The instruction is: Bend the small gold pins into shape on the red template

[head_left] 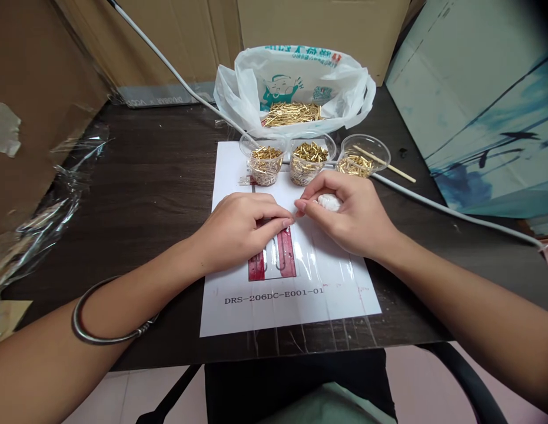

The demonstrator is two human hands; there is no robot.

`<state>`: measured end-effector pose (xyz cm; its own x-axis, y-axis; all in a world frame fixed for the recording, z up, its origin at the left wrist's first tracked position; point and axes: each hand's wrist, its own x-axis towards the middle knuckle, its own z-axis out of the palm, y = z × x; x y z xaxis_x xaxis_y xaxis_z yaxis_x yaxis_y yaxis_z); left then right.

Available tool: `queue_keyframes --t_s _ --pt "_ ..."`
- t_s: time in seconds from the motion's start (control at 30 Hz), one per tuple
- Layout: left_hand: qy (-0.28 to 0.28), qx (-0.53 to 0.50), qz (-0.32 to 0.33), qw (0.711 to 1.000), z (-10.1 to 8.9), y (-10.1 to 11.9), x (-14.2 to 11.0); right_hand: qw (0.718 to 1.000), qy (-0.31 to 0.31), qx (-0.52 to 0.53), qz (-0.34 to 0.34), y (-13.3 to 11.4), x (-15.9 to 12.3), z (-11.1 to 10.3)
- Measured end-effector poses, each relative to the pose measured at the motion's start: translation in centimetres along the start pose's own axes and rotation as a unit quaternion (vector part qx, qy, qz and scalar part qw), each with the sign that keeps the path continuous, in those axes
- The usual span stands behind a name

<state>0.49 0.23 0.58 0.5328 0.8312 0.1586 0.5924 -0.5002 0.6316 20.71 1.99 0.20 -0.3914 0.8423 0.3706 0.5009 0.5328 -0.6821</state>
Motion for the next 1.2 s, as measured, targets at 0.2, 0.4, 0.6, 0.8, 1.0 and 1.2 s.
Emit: queue_keyframes --t_s 0.2,0.4,0.6,0.8,1.0,1.2 --pt "-0.01 -0.012 -0.009 1.0 -0.11 0.13 0.01 1.0 0.019 -0.007 -0.007 -0.32 -0.01 -0.14" --pt "0.012 -0.011 -0.006 1.0 -0.15 0.15 0.11 1.0 0.016 -0.009 0.006 -0.44 0.0 -0.15" --pt "-0.002 -0.005 -0.002 1.0 -0.07 0.16 0.14 1.0 0.011 -0.003 0.01 -0.4 -0.11 -0.15" --pt "0.008 -0.012 0.002 1.0 0.01 0.0 0.03 1.0 0.0 -0.004 0.016 -0.37 -0.13 -0.17" --pt "0.011 -0.015 0.003 1.0 -0.02 0.05 0.08 1.0 -0.011 -0.01 0.008 -0.37 -0.09 -0.11" --pt "0.004 -0.006 0.0 1.0 -0.05 0.02 0.11 0.999 0.001 -0.025 0.037 -0.3 -0.07 -0.08"
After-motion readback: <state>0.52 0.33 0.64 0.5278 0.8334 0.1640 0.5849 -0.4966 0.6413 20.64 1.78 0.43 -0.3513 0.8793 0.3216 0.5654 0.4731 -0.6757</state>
